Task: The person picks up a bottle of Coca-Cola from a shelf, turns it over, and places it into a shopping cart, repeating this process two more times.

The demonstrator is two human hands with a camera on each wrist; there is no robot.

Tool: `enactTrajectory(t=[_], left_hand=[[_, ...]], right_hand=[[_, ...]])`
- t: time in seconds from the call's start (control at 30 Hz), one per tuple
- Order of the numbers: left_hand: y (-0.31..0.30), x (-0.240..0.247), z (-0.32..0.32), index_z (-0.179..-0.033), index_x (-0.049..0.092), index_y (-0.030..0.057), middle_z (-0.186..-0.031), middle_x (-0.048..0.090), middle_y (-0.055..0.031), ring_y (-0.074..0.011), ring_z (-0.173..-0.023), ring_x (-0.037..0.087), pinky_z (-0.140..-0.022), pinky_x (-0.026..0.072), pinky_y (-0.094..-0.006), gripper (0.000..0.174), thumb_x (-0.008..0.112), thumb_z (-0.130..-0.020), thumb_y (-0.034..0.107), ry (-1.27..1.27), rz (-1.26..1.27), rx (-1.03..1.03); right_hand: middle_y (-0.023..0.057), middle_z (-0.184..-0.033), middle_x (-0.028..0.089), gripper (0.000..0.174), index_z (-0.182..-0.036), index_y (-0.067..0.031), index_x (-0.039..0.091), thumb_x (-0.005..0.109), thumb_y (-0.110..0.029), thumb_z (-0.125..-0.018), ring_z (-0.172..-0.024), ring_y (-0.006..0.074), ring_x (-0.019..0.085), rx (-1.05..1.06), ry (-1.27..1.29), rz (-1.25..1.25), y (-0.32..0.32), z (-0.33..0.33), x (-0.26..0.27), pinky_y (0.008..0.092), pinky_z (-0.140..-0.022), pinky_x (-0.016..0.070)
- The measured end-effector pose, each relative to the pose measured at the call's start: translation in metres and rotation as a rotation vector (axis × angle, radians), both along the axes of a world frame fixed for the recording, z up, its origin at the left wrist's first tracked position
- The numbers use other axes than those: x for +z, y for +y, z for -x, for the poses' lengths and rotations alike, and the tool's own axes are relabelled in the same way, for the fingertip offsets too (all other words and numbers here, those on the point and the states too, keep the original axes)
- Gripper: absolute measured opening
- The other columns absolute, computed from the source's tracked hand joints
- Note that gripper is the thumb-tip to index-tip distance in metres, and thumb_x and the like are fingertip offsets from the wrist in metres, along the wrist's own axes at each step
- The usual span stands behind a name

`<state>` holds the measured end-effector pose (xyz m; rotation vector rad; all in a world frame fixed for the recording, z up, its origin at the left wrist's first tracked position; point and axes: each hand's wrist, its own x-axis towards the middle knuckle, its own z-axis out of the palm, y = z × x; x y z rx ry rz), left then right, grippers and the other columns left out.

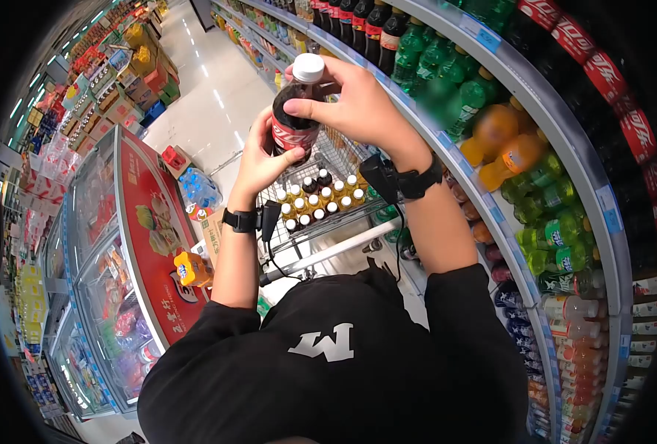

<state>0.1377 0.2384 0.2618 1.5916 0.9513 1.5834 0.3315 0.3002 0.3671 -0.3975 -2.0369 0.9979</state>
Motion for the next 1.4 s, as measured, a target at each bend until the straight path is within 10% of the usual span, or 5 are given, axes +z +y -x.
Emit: enactTrajectory(t=[0.4,0.83,1.03,1.4], left_hand=[[0.084,-0.024,0.041,-0.128,0.054,0.0013,-0.109,0.068,-0.0111,-0.0182,-0.099,0.065,-0.087,0.0524,-0.0332,0.077,0.09,-0.063,0.021,0.342,0.186,0.209],[0.222,-0.291,0.016,-0.13,0.052,0.002,-0.112,0.063,-0.0053,-0.0134,-0.098,0.06,-0.089,0.0497,-0.0301,0.072,0.087,-0.068,0.012,-0.095,0.525,0.033],[0.235,-0.375,-0.002,-0.128,0.053,0.0051,-0.123,0.058,-0.0185,-0.0336,-0.116,0.054,-0.101,0.0444,-0.0399,0.072,0.083,-0.064,0.015,0.297,0.511,0.289],[0.238,-0.428,-0.012,-0.132,0.052,0.01,-0.125,0.062,-0.0116,-0.0296,-0.117,0.057,-0.105,0.0313,-0.0557,0.065,0.073,-0.073,0.028,0.817,0.902,0.31]], right_hand=[[0.0106,-0.093,0.073,0.041,-0.105,-0.0049,0.07,0.083,-0.023,-0.071,-0.085,0.0206,0.07,-0.147,-0.256,-0.013,0.091,0.072,-0.073,0.0333,-0.078,0.054],[0.0163,-0.08,0.07,0.024,-0.085,-0.0049,0.07,0.079,-0.02,-0.068,-0.079,0.0351,0.067,-0.227,-0.667,0.212,0.23,0.073,-0.282,0.042,-0.073,0.0527],[0.0174,-0.092,0.07,0.027,-0.097,-0.0076,0.072,0.077,-0.015,-0.072,-0.089,0.0352,0.068,-0.329,-0.672,0.289,0.236,0.067,-0.381,0.0422,-0.077,0.0532],[0.018,-0.099,0.071,0.042,-0.11,-0.002,0.069,0.081,-0.013,-0.071,-0.09,0.0306,0.069,-0.321,-0.644,0.383,0.233,0.056,-0.506,0.0352,-0.079,0.0539]])
